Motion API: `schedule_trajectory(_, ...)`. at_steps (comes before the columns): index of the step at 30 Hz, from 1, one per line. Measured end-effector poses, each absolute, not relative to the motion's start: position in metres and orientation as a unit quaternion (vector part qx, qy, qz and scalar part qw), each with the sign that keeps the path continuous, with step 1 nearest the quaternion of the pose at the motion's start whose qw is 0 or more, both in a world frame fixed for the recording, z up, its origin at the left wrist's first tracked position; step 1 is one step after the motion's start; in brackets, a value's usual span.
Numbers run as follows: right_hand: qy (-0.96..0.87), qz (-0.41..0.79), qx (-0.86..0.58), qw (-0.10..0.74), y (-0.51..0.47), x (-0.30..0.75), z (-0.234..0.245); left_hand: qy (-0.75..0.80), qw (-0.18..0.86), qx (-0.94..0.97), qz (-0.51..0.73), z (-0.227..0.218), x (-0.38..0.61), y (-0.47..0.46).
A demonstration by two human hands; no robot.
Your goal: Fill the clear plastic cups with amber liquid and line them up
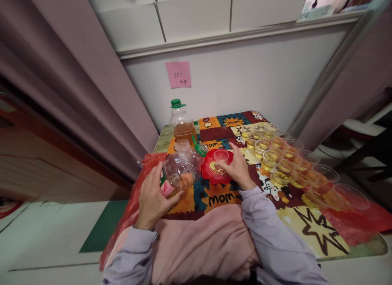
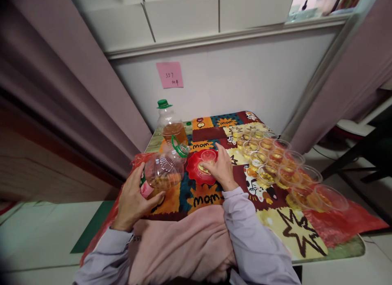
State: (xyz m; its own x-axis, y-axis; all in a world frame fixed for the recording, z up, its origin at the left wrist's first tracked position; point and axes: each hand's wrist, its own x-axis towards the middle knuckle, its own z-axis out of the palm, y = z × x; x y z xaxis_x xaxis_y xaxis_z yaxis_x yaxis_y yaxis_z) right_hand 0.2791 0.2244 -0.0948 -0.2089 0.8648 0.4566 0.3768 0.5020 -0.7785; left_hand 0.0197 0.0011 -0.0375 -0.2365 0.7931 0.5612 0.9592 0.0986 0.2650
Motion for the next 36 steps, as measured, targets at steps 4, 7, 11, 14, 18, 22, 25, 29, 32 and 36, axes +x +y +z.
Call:
schedule_trajectory(4,-0.78,0.211,-0.445,0.387,0.229,0.264,-0.11,-0.725,0.153,-0.6,-0.302,-0.038,0.018,-0.001)
schedule_trajectory(7,-0.778,0.204,-0.458,0.379,0.23,0.259,-0.118,-0.726,0.157,-0.598,-0.303,-0.039,0.018,-0.002)
schedule_trajectory(11,-0.777,0.209,-0.456,0.381,0.229,0.259,-0.123,-0.731,0.156,-0.594,-0.299,-0.037,0.019,-0.002)
schedule_trajectory(14,-0.775,0.224,-0.457,0.375,0.227,0.262,-0.12,-0.734,0.149,-0.594,-0.293,-0.037,0.021,-0.002)
schedule_trajectory(18,-0.758,0.216,-0.416,0.454,0.218,0.267,-0.103,-0.728,0.155,-0.601,-0.29,-0.039,0.022,-0.002)
schedule_trajectory(22,-0.671,0.378,-0.329,0.546,0.191,0.257,-0.086,-0.732,0.15,-0.606,-0.272,-0.041,0.023,-0.004)
schedule_trajectory(25,-0.591,0.599,-0.229,0.489,0.165,0.238,-0.084,-0.731,0.142,-0.615,-0.257,-0.041,0.028,-0.003)
schedule_trajectory(29,-0.506,0.727,-0.214,0.412,0.145,0.223,-0.083,-0.726,0.122,-0.628,-0.253,-0.038,0.034,-0.003)
schedule_trajectory(32,-0.481,0.742,-0.226,0.408,0.142,0.224,-0.08,-0.695,0.076,-0.643,-0.314,-0.034,0.029,-0.01)
schedule_trajectory(36,-0.476,0.739,-0.236,0.414,0.143,0.228,-0.076,-0.71,0.03,-0.441,-0.549,-0.042,0.006,-0.023)
